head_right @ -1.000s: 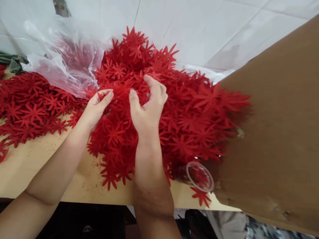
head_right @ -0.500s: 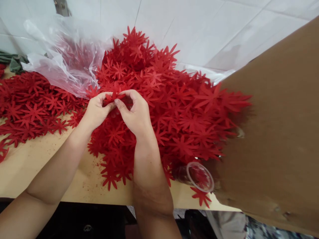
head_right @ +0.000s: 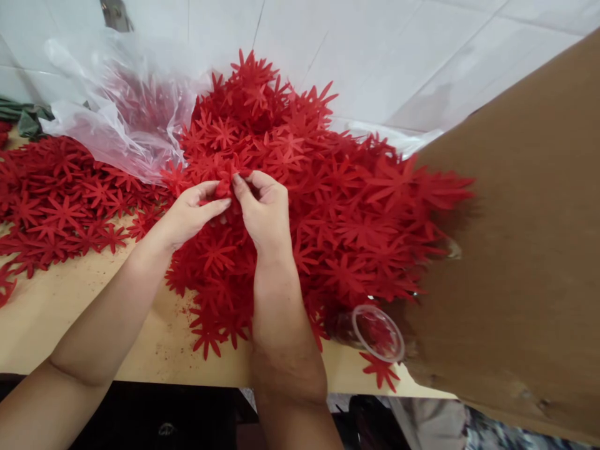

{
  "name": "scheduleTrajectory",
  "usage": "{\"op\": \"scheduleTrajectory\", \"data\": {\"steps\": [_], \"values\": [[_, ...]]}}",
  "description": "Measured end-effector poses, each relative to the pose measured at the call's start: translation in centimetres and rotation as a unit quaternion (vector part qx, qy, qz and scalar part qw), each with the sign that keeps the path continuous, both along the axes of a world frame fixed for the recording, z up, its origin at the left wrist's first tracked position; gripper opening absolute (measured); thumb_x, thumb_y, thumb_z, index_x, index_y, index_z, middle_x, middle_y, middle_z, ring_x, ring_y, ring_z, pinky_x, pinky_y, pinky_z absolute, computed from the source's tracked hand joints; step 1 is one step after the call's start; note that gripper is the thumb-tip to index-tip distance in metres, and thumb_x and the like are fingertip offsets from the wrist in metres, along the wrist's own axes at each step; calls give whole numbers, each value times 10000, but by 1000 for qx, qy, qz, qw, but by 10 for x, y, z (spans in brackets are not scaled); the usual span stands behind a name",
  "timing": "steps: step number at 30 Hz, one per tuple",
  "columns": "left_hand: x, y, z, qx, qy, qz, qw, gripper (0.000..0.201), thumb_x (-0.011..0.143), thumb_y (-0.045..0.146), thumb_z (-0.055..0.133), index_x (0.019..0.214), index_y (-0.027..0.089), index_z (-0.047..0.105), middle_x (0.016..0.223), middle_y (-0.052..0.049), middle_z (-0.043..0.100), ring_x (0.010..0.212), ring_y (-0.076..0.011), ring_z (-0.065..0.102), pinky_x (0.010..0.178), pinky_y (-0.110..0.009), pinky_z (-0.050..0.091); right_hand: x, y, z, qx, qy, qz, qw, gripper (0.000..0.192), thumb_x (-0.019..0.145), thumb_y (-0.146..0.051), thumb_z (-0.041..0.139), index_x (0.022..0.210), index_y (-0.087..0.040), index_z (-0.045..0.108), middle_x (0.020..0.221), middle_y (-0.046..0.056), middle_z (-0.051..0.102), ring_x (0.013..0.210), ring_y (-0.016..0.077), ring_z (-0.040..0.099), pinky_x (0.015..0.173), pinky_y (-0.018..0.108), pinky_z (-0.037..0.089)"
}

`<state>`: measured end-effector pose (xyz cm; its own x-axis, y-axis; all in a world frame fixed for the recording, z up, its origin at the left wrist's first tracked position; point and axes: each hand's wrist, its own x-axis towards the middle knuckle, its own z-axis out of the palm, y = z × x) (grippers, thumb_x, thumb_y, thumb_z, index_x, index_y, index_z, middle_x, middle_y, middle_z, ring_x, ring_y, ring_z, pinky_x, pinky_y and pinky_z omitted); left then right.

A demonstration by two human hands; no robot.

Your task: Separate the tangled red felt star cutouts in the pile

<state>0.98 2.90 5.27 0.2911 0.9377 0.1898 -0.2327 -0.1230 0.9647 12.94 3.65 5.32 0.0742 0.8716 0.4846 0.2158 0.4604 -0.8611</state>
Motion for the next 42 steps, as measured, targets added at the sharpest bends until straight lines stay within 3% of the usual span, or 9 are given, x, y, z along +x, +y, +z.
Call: {"op": "scheduleTrajectory", "data": {"steps": [1, 5, 12, 21, 25, 30, 33, 38, 42], "values": [[1, 0, 0, -1, -6, 7, 1000, 22, 776, 133, 550, 772, 154, 555, 666, 22, 587, 558, -53, 503, 573, -204, 442, -1, 0, 0, 6, -3, -24, 1000, 359, 754, -516, 575, 596, -200, 510, 521, -46, 458, 528, 87, 490, 531, 248, 454], [-1, 3, -2, 13, 9, 52, 999, 163, 801, 266, 576, 686, 157, 538, 512, 39, 508, 481, -61, 461, 534, -222, 415, -7, -4, 2, 44, -22, -97, 994, 452, 790, -552, 498, 521, -203, 397, 485, -45, 337, 525, 85, 460, 532, 245, 439], [-7, 8, -7, 53, 34, 72, 995, 189, 761, 320, 617, 806, 137, 612, 737, -3, 647, 707, -98, 576, 714, -244, 463, -8, -1, -1, 31, 5, 19, 999, 360, 661, -573, 636, 755, -235, 553, 736, -19, 604, 687, 120, 581, 677, 313, 524], [-3, 5, -6, 116, 85, 111, 983, 265, 706, 330, 676, 887, 152, 599, 964, -48, 648, 913, -137, 587, 863, -272, 441, -1, 1, 0, 23, 29, -129, 991, 435, 776, -572, 498, 546, -206, 453, 510, -40, 426, 539, 100, 507, 534, 275, 452], [-6, 2, 0, 123, 60, 68, 988, 269, 726, 337, 657, 941, 184, 606, 1015, -33, 645, 977, -140, 583, 889, -270, 426, -2, -2, 2, 9, 7, -89, 996, 401, 769, -560, 519, 584, -205, 496, 532, -37, 466, 552, 101, 525, 545, 273, 462], [-9, 7, -2, 103, 41, 131, 985, 142, 729, 232, 654, 845, 165, 608, 903, -11, 652, 888, -127, 588, 826, -260, 431, -5, -1, -2, 4, 4, 21, 1000, 347, 730, -573, 562, 788, -230, 573, 719, -15, 613, 735, 134, 609, 688, 318, 534], [-10, 11, -3, 95, 20, 150, 984, 36, 753, 175, 618, 756, 157, 587, 777, 14, 629, 762, -91, 566, 751, -227, 434, -6, -1, -4, 2, 1, 72, 997, 383, 642, -565, 659, 817, -234, 578, 780, -13, 632, 734, 130, 608, 703, 320, 540], [-8, 5, 2, 80, 39, 128, 988, 217, 803, 284, 566, 631, 153, 549, 610, 27, 545, 646, -78, 519, 657, -220, 414, -5, -2, 0, 3, 12, -18, 1000, 421, 724, -593, 554, 571, -207, 491, 507, -50, 465, 498, 81, 491, 530, 259, 481], [-5, 2, 3, 84, 1, 109, 990, 132, 760, 295, 623, 776, 167, 598, 782, 10, 617, 793, -86, 564, 769, -224, 425, -8, -6, 4, -5, 3, -40, 999, 464, 785, -569, 491, 503, -201, 457, 450, -46, 416, 444, 78, 437, 474, 250, 425]]}}
